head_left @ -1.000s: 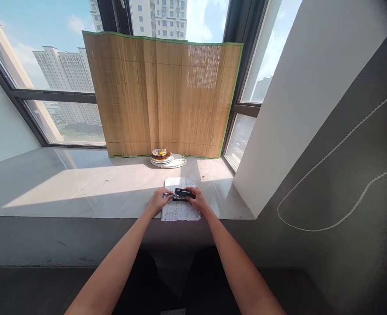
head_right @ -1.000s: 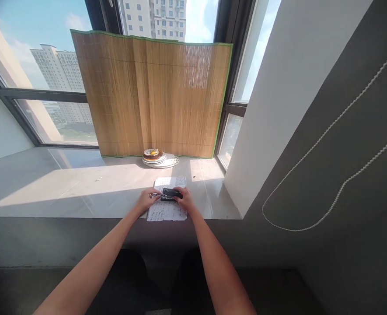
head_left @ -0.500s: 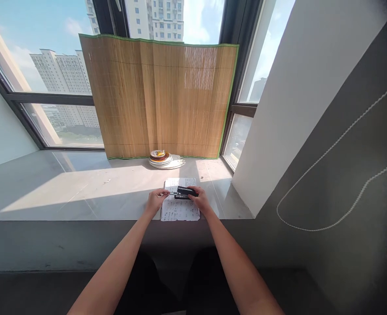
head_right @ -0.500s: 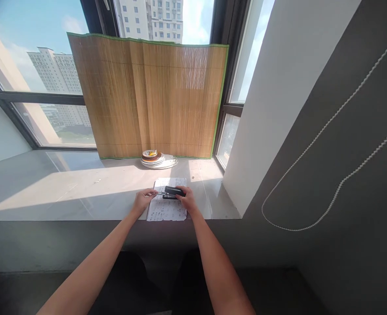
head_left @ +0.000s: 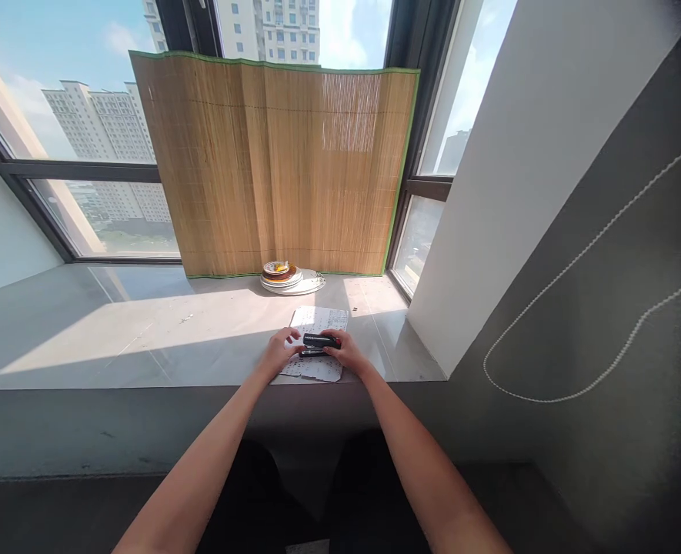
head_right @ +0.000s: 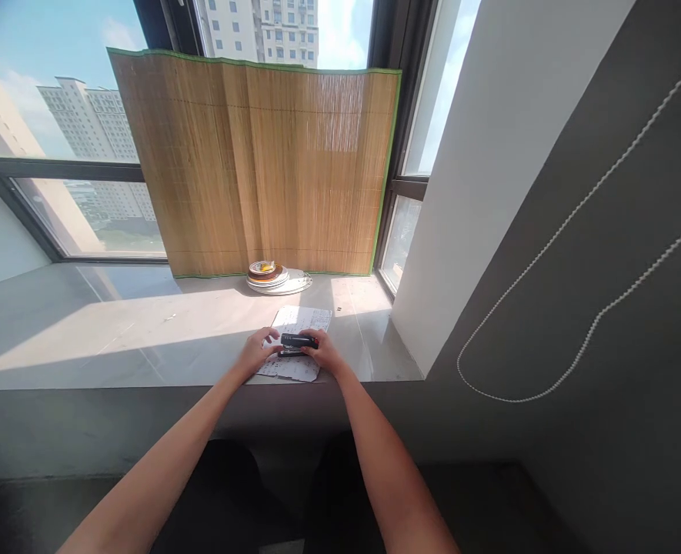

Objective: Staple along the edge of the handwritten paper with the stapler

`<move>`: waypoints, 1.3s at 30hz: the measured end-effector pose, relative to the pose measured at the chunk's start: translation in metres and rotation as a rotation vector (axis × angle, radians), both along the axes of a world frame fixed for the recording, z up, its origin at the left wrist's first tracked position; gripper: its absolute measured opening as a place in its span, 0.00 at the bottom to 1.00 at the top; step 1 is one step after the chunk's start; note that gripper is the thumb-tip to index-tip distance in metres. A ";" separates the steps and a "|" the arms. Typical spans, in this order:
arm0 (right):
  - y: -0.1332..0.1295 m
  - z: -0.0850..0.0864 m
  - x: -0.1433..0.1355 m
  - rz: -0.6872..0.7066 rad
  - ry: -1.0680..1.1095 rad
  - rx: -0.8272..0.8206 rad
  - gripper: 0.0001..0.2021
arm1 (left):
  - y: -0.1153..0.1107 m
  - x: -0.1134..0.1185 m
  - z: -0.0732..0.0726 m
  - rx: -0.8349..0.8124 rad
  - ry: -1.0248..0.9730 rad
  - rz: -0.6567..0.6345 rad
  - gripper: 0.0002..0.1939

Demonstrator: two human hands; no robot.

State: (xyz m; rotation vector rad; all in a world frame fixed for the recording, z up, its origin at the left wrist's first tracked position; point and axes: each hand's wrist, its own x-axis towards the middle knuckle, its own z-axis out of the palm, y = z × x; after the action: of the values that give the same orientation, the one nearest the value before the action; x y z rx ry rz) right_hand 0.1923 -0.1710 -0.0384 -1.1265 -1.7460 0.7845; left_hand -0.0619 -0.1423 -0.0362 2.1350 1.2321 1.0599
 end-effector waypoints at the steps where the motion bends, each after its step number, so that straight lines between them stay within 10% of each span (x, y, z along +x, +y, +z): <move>1: 0.000 -0.001 0.000 -0.035 -0.013 -0.025 0.19 | 0.001 -0.004 0.000 0.010 0.034 0.029 0.10; 10: -0.040 -0.008 0.078 -0.091 -0.058 -0.064 0.21 | 0.004 -0.102 -0.001 0.021 0.582 0.395 0.09; 18: 0.022 0.021 0.111 -0.328 -0.071 0.055 0.23 | 0.000 -0.089 0.000 0.068 0.720 0.497 0.12; 25: 0.092 0.005 0.060 -0.371 -0.682 -0.125 0.27 | 0.000 -0.093 -0.003 0.059 0.720 0.521 0.12; 39: 0.087 0.003 -0.142 -0.071 -0.754 0.040 0.34 | 0.019 -0.120 -0.009 -0.073 -0.025 0.366 0.29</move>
State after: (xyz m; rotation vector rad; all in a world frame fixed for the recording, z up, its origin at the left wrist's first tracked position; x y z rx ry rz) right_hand 0.0502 -0.0840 -0.0356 -1.5727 -2.2918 0.2771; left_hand -0.1818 -0.1238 -0.0454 1.8771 1.6653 1.1624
